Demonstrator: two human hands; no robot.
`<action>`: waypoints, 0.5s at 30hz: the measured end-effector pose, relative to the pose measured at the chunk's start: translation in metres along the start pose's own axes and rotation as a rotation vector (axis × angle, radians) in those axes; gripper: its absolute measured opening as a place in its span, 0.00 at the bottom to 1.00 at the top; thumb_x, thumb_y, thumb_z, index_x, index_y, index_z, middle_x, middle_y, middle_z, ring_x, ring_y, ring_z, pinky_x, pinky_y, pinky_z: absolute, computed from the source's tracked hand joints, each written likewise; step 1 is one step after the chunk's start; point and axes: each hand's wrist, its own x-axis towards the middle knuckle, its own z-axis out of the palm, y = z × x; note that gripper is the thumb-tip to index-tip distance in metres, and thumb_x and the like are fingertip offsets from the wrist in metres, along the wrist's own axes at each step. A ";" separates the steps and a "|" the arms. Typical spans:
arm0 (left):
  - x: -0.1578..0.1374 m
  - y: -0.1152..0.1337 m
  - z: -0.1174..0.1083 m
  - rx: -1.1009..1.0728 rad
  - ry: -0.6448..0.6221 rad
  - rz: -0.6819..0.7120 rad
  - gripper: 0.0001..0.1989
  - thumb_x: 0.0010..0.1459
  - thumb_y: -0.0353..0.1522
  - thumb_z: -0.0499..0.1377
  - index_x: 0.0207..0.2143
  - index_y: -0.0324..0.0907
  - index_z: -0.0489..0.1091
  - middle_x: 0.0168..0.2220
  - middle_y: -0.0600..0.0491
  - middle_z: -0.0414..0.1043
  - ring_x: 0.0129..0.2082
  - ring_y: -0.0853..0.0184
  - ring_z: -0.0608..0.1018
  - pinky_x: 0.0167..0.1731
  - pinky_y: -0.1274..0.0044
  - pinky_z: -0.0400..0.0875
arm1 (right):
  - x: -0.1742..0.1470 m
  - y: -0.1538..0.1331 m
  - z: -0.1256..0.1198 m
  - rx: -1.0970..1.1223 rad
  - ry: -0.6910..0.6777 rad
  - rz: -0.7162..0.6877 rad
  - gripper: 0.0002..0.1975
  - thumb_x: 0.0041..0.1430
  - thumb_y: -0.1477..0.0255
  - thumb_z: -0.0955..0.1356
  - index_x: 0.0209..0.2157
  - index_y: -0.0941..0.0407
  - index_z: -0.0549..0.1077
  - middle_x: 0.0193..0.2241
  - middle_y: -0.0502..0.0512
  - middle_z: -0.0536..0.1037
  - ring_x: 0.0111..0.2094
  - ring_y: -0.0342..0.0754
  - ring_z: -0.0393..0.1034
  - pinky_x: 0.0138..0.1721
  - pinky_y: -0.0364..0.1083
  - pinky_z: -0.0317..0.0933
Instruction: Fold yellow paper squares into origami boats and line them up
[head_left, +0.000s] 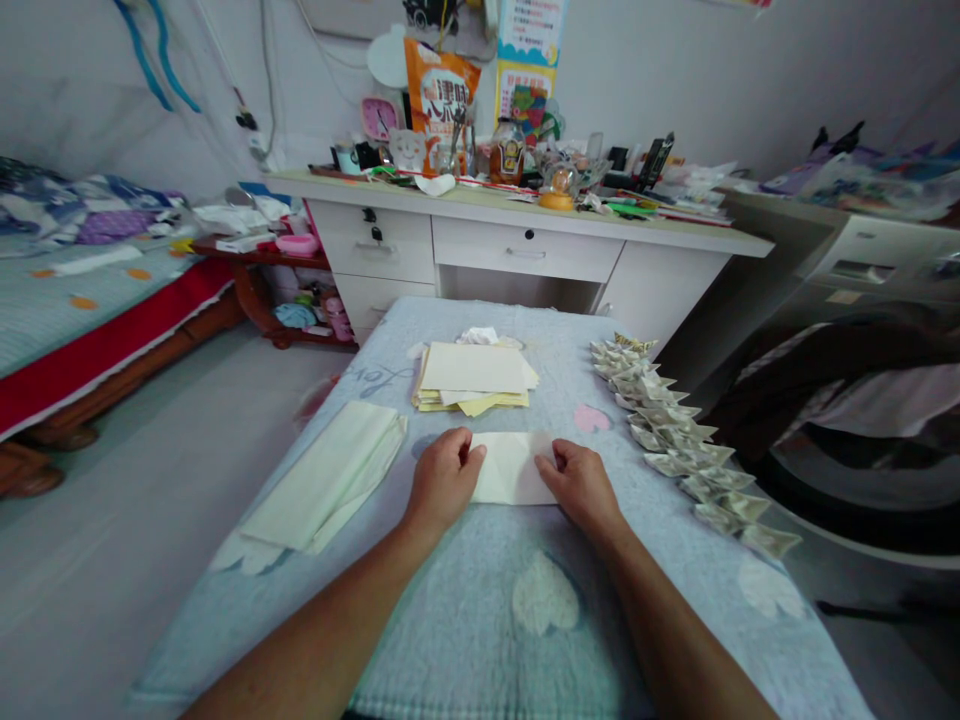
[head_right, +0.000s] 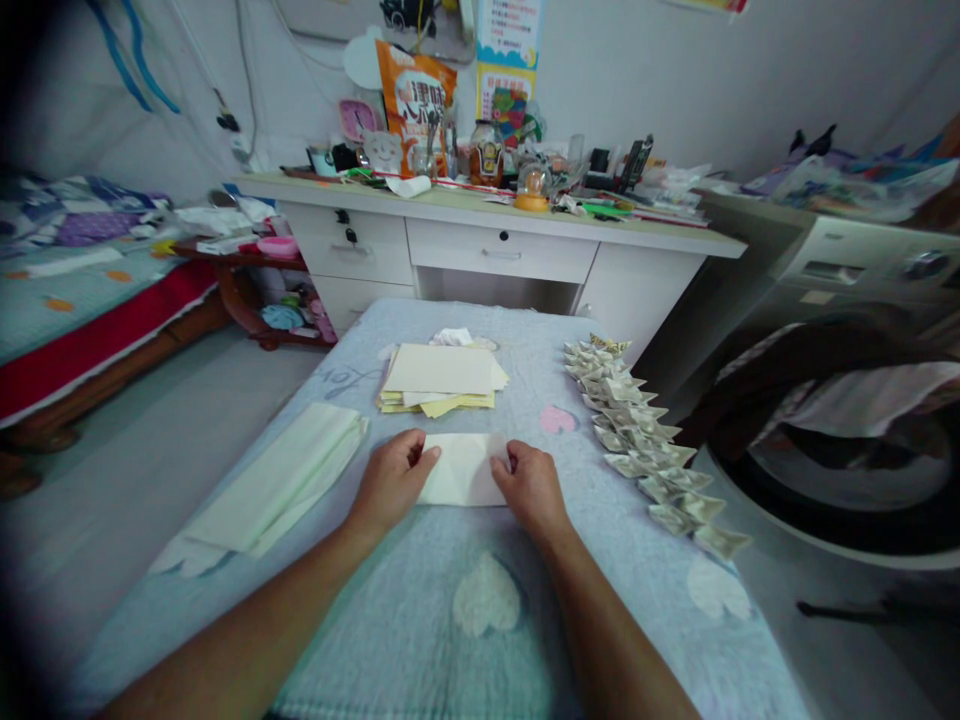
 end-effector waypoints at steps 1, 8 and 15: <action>0.001 0.000 0.000 0.044 -0.002 0.026 0.12 0.56 0.34 0.54 0.21 0.42 0.57 0.22 0.58 0.59 0.25 0.69 0.65 0.27 0.78 0.52 | 0.000 -0.001 -0.001 -0.040 -0.002 0.007 0.14 0.54 0.68 0.65 0.18 0.55 0.62 0.15 0.46 0.61 0.19 0.41 0.56 0.23 0.42 0.43; 0.003 0.003 0.010 0.360 -0.042 0.043 0.09 0.56 0.34 0.56 0.25 0.42 0.65 0.30 0.52 0.69 0.35 0.62 0.68 0.34 0.73 0.52 | -0.001 0.002 -0.003 -0.214 -0.046 0.059 0.04 0.54 0.71 0.67 0.27 0.55 0.68 0.21 0.49 0.69 0.23 0.44 0.60 0.26 0.43 0.44; 0.002 0.003 0.015 0.473 -0.082 -0.010 0.06 0.55 0.36 0.58 0.28 0.44 0.70 0.35 0.52 0.70 0.40 0.60 0.67 0.37 0.70 0.52 | -0.008 -0.008 -0.001 -0.447 0.120 -0.050 0.20 0.53 0.71 0.70 0.49 0.59 0.68 0.42 0.62 0.72 0.42 0.56 0.64 0.41 0.49 0.55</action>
